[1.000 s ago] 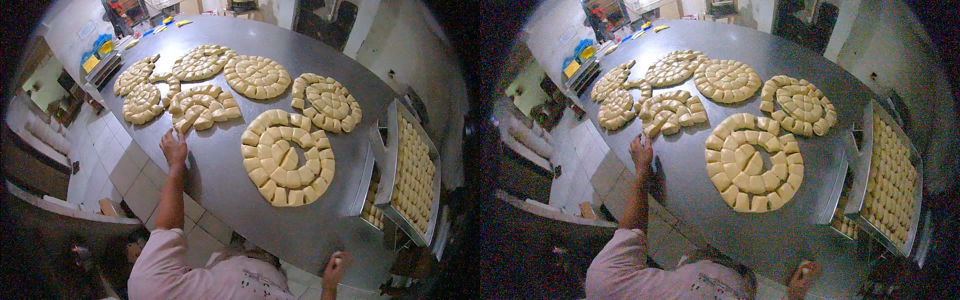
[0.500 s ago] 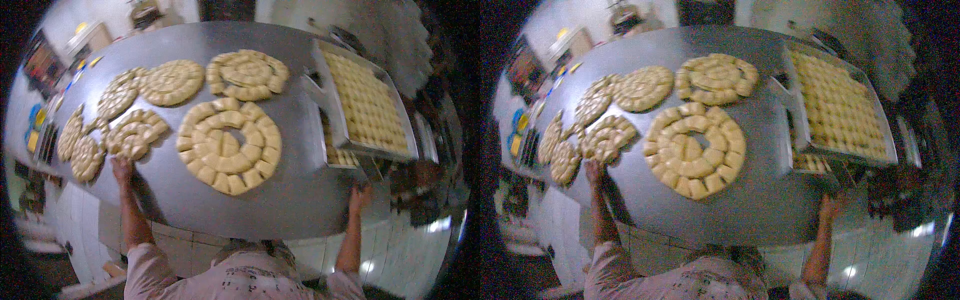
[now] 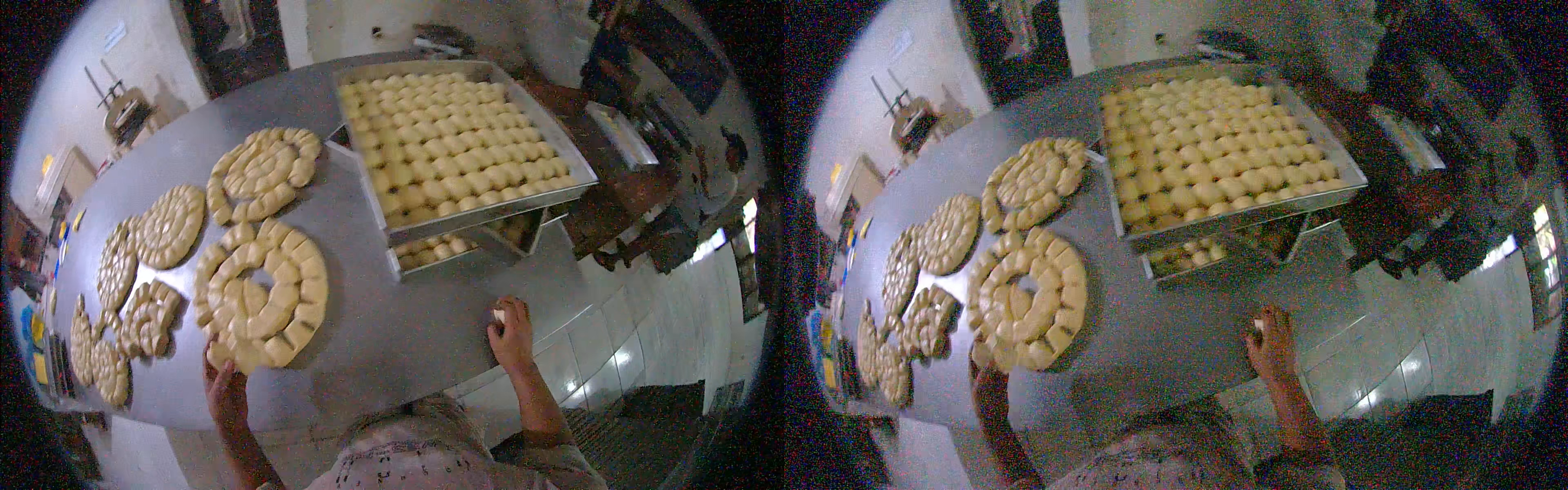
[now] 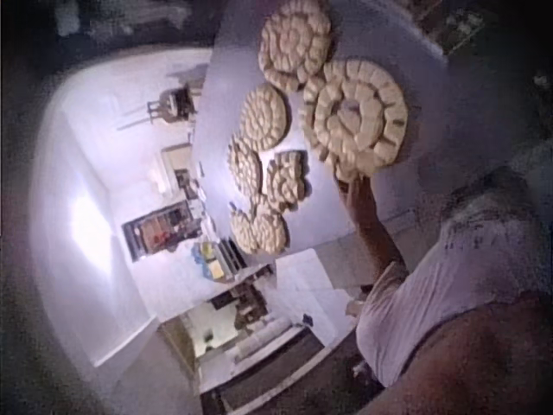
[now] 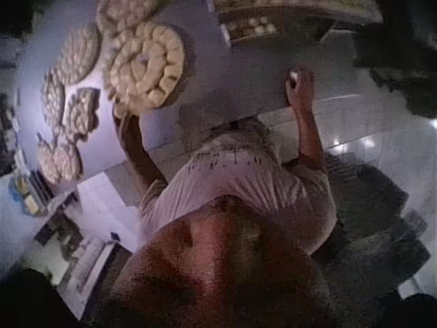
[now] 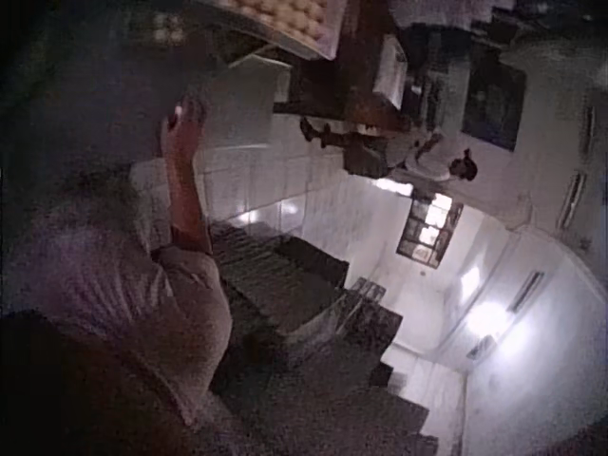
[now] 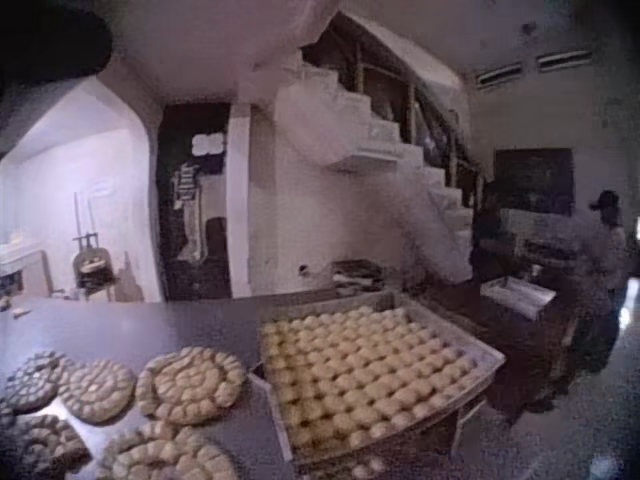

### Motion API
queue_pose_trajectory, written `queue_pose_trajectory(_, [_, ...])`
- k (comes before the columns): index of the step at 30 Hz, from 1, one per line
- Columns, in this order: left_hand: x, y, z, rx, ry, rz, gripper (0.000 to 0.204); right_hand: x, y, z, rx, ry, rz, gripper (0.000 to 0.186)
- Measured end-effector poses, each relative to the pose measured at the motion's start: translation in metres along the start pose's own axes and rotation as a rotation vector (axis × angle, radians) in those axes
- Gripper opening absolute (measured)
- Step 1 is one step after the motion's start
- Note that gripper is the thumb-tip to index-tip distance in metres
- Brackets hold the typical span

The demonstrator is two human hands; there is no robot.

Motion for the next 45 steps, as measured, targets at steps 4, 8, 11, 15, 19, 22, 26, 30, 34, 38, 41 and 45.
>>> queue_pose_trajectory(4, [0.035, -0.019, 0.001, 0.006, 0.116, -0.012, 0.041, -0.059, 0.058, 0.037, 0.372, -0.29, 0.746, 0.034])
queue_pose_trajectory(8, [0.05, -0.076, -0.01, 0.011, 0.093, 0.051, 0.04, -0.071, 0.151, 0.144, -0.291, -0.192, 1.609, 0.035])
queue_pose_trajectory(11, [0.051, -0.119, -0.024, 0.015, 0.082, 0.108, 0.04, -0.056, 0.218, 0.234, -1.085, -0.009, 1.449, 0.034])
queue_pose_trajectory(15, [0.066, -0.152, -0.037, 0.125, 0.067, 0.036, 0.036, -0.123, 0.167, 0.381, -0.879, -0.192, 0.503, 0.032])
queue_pose_trajectory(19, [0.066, -0.164, -0.049, 0.07, -0.101, 0.105, 0.035, -0.066, 0.063, 0.426, -0.31, 0.004, 0.439, 0.028])
queue_pose_trajectory(22, [0.063, -0.173, -0.061, 0.077, -0.088, 0.064, 0.035, 0.009, 0.119, 0.317, -0.225, 0.115, 0.885, 0.026])
queue_pose_trajectory(26, [0.092, -0.193, -0.061, 0.322, 0.019, 0.031, 0.032, 0.083, 0.099, 0.148, 0.2, 0.728, 0.784, 0.034])
queue_pose_trajectory(30, [0.092, -0.21, -0.059, 0.619, 0.031, 0.44, 0.026, 0.071, 0.008, 0.058, 0.746, 0.245, 1.107, 0.042])
queue_pose_trajectory(34, [0.071, -0.115, -0.036, 0.072, -0.016, 0.206, 0.02, 0.022, 0.011, 0.004, 0.621, 0.149, 0.801, 0.045])
queue_pose_trajectory(38, [0.059, -0.064, -0.035, -0.018, 0.092, -0.019, 0.015, 0.042, 0.006, 0.009, 0.229, 0.506, -0.056, 0.045])
queue_pose_trajectory(41, [0.079, -0.062, -0.047, 0.078, 0.328, -0.019, 0.018, 0.061, -0.024, 0.06, -0.142, 0.133, -0.118, 0.035])
queue_pose_trajectory(45, [0.091, -0.023, -0.05, 0.075, 0.344, 0.178, 0.023, 0.084, -0.037, 0.023, 0.111, 0.163, 0.081, 0.029])
Point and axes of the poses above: each hand's wrist, its own z-axis towards the middle knuckle, its own y-axis out of the back of the hand, x = y × z, the point moved 4 cm from there along z, towards the middle knuckle, and after that the axes turned 10 degrees about -z, right-handed, at the moved point
